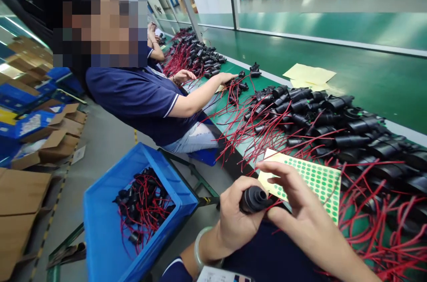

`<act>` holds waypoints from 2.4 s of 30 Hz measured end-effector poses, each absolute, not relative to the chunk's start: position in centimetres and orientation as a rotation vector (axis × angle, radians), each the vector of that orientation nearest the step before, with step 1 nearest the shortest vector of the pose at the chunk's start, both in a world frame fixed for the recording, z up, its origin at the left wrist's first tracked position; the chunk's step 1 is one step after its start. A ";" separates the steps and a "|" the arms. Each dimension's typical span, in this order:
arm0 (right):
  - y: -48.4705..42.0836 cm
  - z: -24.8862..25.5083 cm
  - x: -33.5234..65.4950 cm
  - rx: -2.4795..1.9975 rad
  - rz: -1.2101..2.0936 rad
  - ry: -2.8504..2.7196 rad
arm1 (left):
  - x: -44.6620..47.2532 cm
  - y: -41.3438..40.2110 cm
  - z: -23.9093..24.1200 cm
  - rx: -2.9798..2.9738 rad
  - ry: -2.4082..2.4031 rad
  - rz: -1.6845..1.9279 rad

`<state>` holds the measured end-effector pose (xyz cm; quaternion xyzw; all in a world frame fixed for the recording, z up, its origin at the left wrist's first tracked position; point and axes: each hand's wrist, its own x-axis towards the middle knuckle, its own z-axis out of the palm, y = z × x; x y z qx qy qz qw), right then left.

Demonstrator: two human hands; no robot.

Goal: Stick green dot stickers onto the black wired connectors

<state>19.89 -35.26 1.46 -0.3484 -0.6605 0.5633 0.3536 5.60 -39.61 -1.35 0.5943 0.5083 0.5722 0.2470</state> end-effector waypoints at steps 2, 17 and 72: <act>-35.2 1.9 18.9 -0.841 1.760 -1.662 | 5.7 -39.7 -1.5 1.626 1.335 1.569; -32.9 0.7 21.9 -0.959 1.633 -1.720 | 4.0 -39.5 -0.7 1.453 1.286 1.426; -35.9 1.8 18.9 -1.033 1.381 -1.546 | 5.9 -38.3 -2.4 1.900 1.756 1.591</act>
